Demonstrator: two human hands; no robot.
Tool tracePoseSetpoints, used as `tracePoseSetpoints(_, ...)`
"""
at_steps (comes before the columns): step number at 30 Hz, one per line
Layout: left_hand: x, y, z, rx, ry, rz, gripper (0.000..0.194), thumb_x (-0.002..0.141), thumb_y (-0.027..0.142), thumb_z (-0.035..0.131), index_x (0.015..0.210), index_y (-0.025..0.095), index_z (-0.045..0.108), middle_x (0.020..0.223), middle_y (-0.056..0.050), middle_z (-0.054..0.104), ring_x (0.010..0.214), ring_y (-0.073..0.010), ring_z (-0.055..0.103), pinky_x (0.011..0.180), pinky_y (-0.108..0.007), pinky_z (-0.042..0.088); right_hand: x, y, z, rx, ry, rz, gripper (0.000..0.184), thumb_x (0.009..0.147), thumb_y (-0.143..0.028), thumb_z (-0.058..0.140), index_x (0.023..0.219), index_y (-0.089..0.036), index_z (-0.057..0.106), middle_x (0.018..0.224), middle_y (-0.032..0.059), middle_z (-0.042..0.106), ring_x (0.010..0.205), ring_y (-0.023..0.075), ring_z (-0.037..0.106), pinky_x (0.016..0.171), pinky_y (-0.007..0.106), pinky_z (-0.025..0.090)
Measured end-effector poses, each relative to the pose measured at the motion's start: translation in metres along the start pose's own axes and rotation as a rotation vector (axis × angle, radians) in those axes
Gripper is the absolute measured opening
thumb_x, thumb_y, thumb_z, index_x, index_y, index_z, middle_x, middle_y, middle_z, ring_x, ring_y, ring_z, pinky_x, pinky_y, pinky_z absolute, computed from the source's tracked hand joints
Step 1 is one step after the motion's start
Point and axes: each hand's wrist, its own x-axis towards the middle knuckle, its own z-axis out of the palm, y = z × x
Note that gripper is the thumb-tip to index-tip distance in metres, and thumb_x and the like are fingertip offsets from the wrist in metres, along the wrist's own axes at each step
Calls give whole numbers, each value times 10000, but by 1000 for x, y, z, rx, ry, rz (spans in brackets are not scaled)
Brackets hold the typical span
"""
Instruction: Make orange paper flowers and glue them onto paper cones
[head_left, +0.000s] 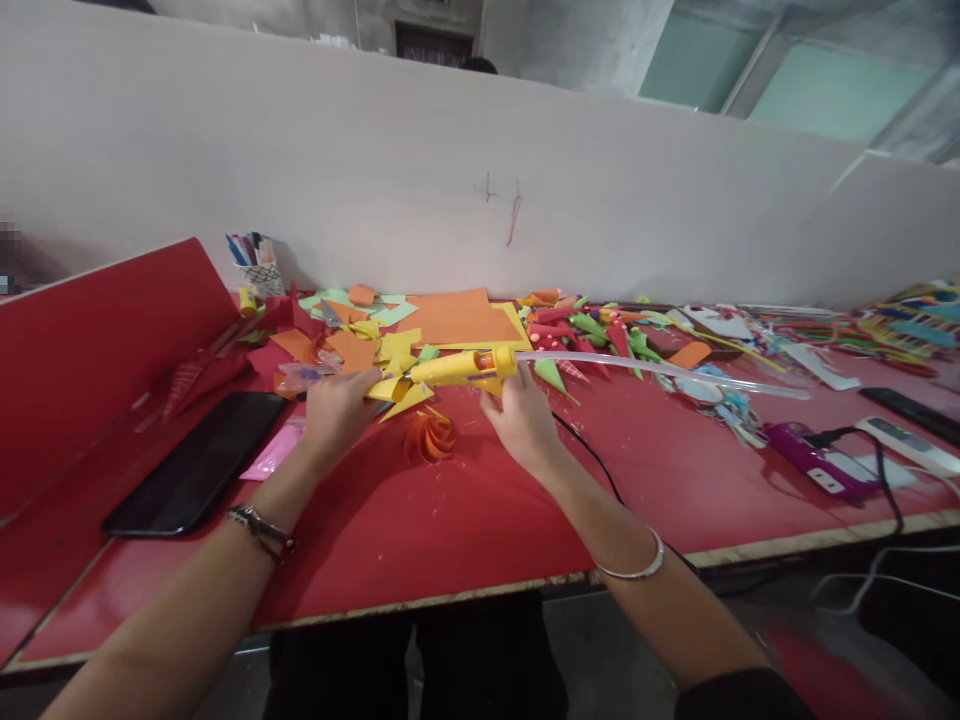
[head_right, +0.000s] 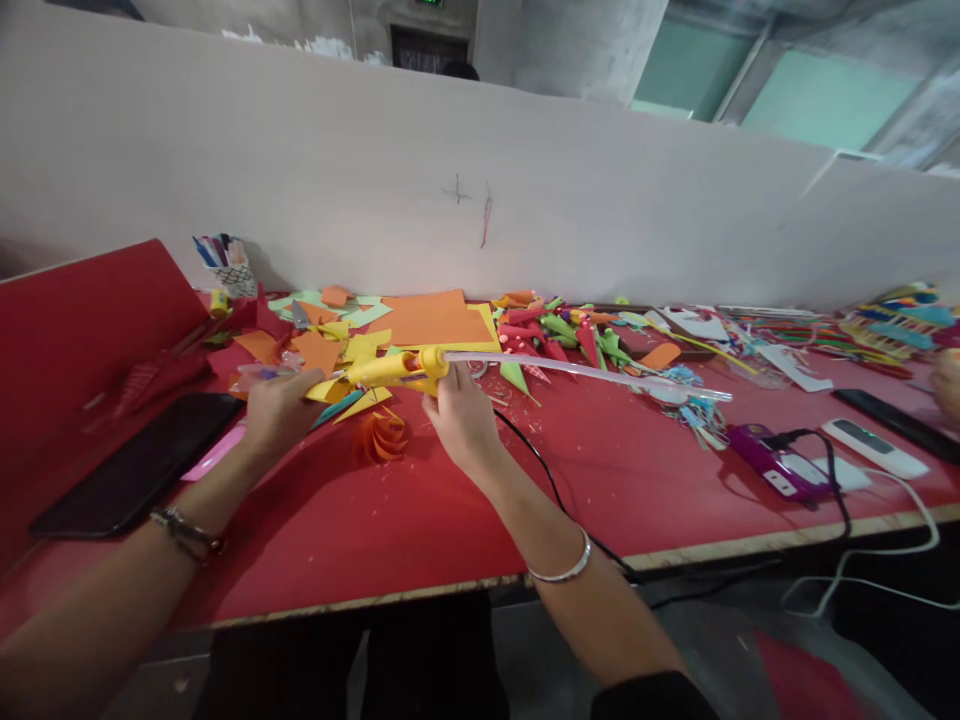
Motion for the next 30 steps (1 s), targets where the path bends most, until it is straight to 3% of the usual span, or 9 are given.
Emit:
tracePoseSetpoints(11, 0, -8, 5, 51, 17, -16, 297, 798, 335, 422, 625, 170, 599, 534, -52, 589, 505, -162, 532, 457, -245, 207, 1, 1, -2, -39, -60, -9, 379, 730, -174, 440, 1104, -111, 439, 950, 134, 512, 766, 231, 561, 596, 336, 489)
tracePoseSetpoints(22, 1, -11, 0, -34, -19, -128, 246, 751, 333, 458, 589, 172, 550, 501, -22, 550, 474, -130, 480, 462, -224, 217, 9, 10, -6, 44, 183, 38, 441, 739, -328, 517, 1127, -135, 432, 1031, 144, 503, 934, 258, 526, 688, 363, 491)
tracePoseSetpoints(26, 0, -12, 1, -131, -38, -146, 232, 752, 332, 445, 600, 175, 521, 518, -19, 533, 489, -126, 463, 475, -225, 235, 10, 24, -25, -45, 235, 96, 418, 722, -350, 540, 1066, -125, 464, 1005, 146, 509, 893, 257, 538, 663, 356, 484)
tracePoseSetpoints(30, -1, -11, -1, -172, -46, -191, 192, 736, 301, 450, 609, 169, 506, 509, -9, 492, 490, -115, 426, 480, -231, 230, -8, 63, -59, -207, 207, 224, 422, 715, -373, 540, 1039, -114, 469, 941, 144, 524, 853, 257, 537, 650, 356, 464)
